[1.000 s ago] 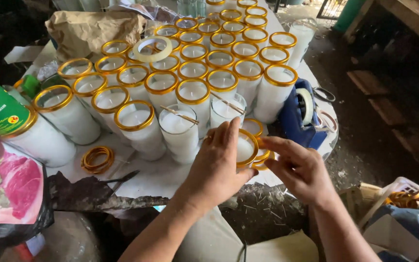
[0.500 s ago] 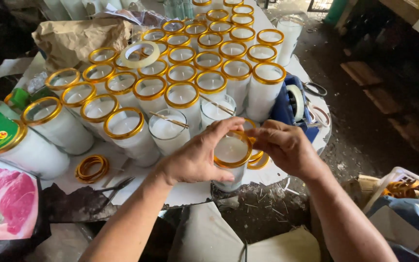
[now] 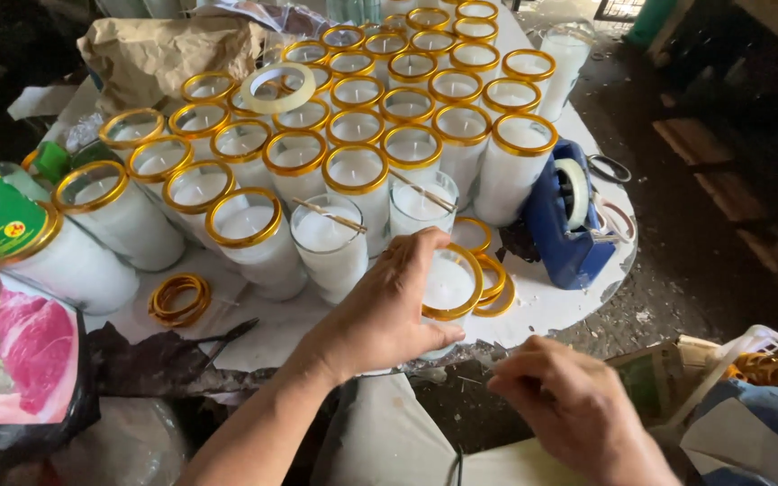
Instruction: Trimming candle wicks with scissors and placing decorative gold rings on the rims of glass candle jars.
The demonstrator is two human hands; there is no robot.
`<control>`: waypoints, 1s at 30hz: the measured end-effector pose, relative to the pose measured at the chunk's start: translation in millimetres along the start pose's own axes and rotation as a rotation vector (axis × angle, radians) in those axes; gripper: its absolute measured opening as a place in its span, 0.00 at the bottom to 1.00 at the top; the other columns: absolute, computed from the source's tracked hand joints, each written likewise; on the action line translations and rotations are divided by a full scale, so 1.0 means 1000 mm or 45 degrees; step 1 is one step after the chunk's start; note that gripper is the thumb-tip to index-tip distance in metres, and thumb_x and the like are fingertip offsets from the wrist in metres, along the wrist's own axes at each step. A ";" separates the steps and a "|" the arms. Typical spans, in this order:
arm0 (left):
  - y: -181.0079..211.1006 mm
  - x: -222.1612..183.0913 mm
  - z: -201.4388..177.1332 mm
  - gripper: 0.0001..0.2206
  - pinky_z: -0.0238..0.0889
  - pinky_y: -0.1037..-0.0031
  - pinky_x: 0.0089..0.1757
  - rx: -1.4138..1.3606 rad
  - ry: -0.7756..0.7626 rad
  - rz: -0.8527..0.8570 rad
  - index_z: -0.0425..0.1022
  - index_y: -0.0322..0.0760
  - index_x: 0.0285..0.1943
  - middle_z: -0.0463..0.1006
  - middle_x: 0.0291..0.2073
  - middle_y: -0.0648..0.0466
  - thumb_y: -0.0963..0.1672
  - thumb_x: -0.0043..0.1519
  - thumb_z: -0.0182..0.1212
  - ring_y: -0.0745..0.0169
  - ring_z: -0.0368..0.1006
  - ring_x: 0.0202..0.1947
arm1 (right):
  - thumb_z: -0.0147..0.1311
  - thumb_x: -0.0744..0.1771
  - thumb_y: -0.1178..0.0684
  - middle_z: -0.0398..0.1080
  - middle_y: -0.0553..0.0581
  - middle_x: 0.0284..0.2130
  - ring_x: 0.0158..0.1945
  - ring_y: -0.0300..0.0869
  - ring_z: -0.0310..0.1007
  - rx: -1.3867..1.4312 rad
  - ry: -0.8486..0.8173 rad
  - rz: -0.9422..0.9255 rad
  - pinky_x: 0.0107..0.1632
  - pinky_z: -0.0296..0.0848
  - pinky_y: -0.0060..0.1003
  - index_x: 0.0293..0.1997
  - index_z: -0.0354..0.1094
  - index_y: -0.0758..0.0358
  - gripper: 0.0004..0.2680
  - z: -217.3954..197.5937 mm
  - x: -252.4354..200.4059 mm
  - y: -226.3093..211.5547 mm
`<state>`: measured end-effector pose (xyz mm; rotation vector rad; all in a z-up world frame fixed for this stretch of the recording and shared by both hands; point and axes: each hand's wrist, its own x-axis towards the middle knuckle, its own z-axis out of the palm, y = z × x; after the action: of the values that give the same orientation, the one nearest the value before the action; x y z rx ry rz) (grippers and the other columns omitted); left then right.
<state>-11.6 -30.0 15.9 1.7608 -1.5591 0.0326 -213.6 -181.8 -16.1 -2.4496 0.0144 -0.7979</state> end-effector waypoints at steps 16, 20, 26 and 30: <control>0.011 0.002 -0.004 0.41 0.60 0.55 0.54 0.228 0.040 0.126 0.58 0.26 0.66 0.72 0.58 0.38 0.47 0.48 0.78 0.37 0.66 0.59 | 0.61 0.65 0.59 0.74 0.53 0.28 0.29 0.43 0.69 0.082 0.117 -0.234 0.39 0.70 0.38 0.40 0.74 0.65 0.03 0.003 0.054 -0.014; 0.004 0.002 -0.008 0.37 0.58 0.60 0.61 0.102 0.011 0.176 0.60 0.26 0.63 0.72 0.56 0.40 0.43 0.47 0.78 0.42 0.66 0.61 | 0.58 0.65 0.60 0.76 0.51 0.27 0.30 0.42 0.72 0.054 0.122 -0.174 0.37 0.73 0.34 0.36 0.73 0.63 0.00 -0.006 0.025 -0.022; 0.007 0.005 -0.015 0.35 0.58 0.62 0.61 -0.009 -0.076 0.097 0.61 0.31 0.65 0.69 0.58 0.42 0.42 0.49 0.73 0.43 0.66 0.61 | 0.62 0.65 0.60 0.74 0.54 0.30 0.33 0.40 0.76 0.218 0.164 -0.226 0.37 0.74 0.32 0.36 0.72 0.64 0.03 0.000 0.076 0.027; -0.012 0.007 -0.013 0.44 0.55 0.62 0.64 -0.010 -0.144 0.134 0.57 0.31 0.72 0.68 0.62 0.39 0.44 0.46 0.77 0.42 0.63 0.65 | 0.68 0.61 0.56 0.80 0.53 0.30 0.33 0.33 0.79 0.679 0.093 0.104 0.40 0.81 0.28 0.39 0.75 0.64 0.08 0.023 0.086 0.065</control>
<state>6.5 -29.8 22.0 1.6987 -1.7295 -0.0222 -119.9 -240.3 -18.8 -1.9054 -0.0626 -0.7420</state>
